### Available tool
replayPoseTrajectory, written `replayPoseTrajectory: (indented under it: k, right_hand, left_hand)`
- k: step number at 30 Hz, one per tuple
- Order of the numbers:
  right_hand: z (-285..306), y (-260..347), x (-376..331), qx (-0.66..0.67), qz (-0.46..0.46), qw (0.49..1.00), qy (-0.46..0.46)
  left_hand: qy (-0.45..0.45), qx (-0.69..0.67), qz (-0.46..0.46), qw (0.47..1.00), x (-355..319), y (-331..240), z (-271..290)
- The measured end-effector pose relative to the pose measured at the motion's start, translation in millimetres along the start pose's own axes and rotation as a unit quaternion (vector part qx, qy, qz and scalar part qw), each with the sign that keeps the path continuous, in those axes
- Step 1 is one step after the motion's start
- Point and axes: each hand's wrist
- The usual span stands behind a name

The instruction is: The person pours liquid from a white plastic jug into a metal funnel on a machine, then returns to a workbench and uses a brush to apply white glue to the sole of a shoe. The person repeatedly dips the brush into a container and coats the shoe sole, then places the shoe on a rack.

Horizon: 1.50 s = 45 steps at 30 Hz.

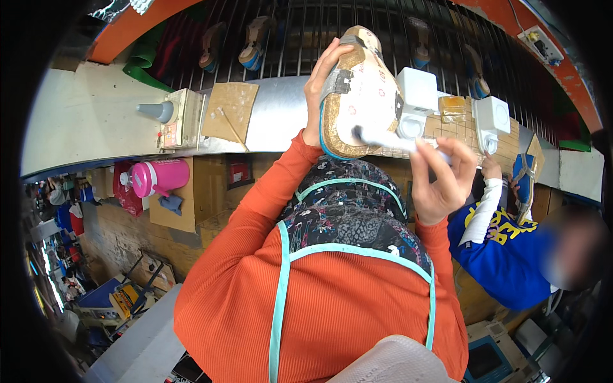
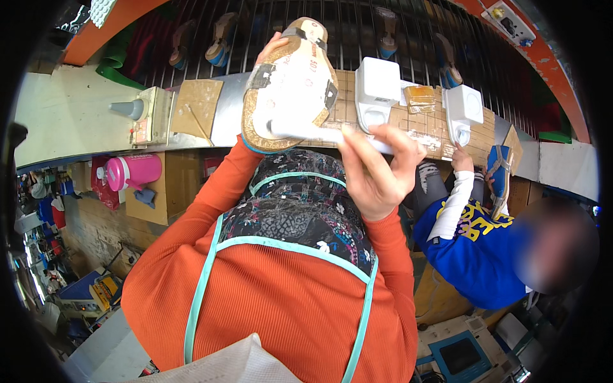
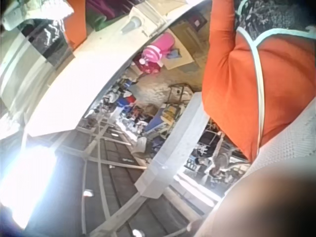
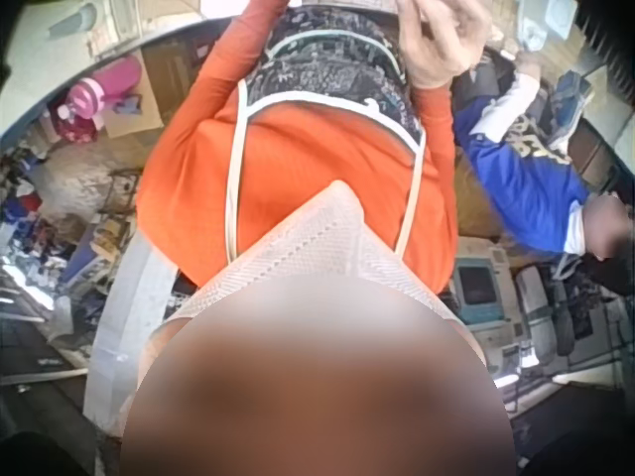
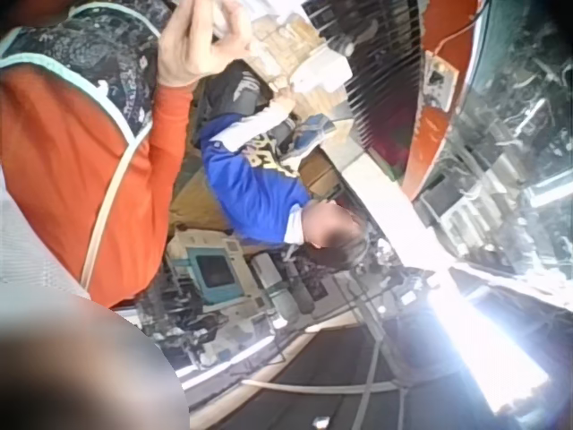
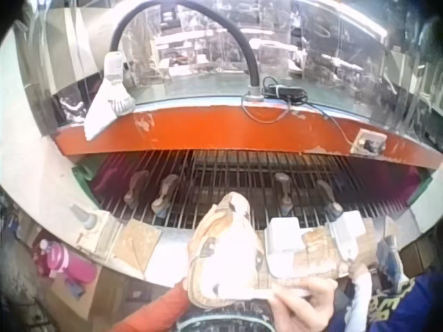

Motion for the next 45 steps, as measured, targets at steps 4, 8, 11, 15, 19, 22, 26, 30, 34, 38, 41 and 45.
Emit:
replayPoseTrajectory:
  k: [4,8,11,15,19,22,26,30,34,38,41,45]
  right_hand:
    - [9,3,0,-0.071,0.119,0.989,0.046]
    - [15,0,-4,-0.019,0.066,0.997,0.026]
    - [18,4,-10,-0.081,0.077,0.993,0.024]
    - [20,6,-16,-0.058,0.103,0.992,0.044]
    - [19,2,-18,-0.082,0.019,0.996,-0.025]
    - [20,5,-28,-0.105,0.086,0.991,0.009]
    - [16,0,-34,-0.02,0.05,0.998,-0.011]
    - [9,-5,-38,-0.068,0.046,0.997,-0.016]
    - [3,-7,-39,0.03,0.028,0.999,-0.035]
    - [4,-12,-42,-0.017,-0.002,1.0,0.001]
    - [8,-29,-56,0.14,-0.115,0.983,0.022]
    - [5,-97,-88,0.094,-0.304,0.948,0.016]
  left_hand:
    - [0.051,-0.101,0.036,0.993,-4,-9,-2]
    - [0.087,-0.26,0.082,0.958,-8,-13,-4]
    - [0.12,-0.322,0.115,0.932,-9,-15,-4]
    - [0.164,-0.35,0.114,0.915,-9,-18,-7]
    - [0.14,-0.424,0.139,0.884,-11,-20,-16]
    - [0.155,-0.402,0.126,0.894,-11,-21,-18]
    - [0.168,-0.414,0.146,0.883,-15,-23,-19]
    - [0.17,-0.392,0.141,0.893,-17,-22,-23]
    - [0.152,-0.439,0.186,0.866,-16,-24,-26]
    - [0.17,-0.253,0.144,0.941,-18,-26,-27]
    - [0.157,-0.258,0.186,0.935,-26,-22,-18]
    - [0.1,-0.164,0.158,0.969,-38,-6,1]
Point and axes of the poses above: each hand's wrist, its own x-axis towards the middle knuckle, its own z-axis out of the back of the hand, y = z × x, and after that the axes turned 9 degrees about y, right-handed
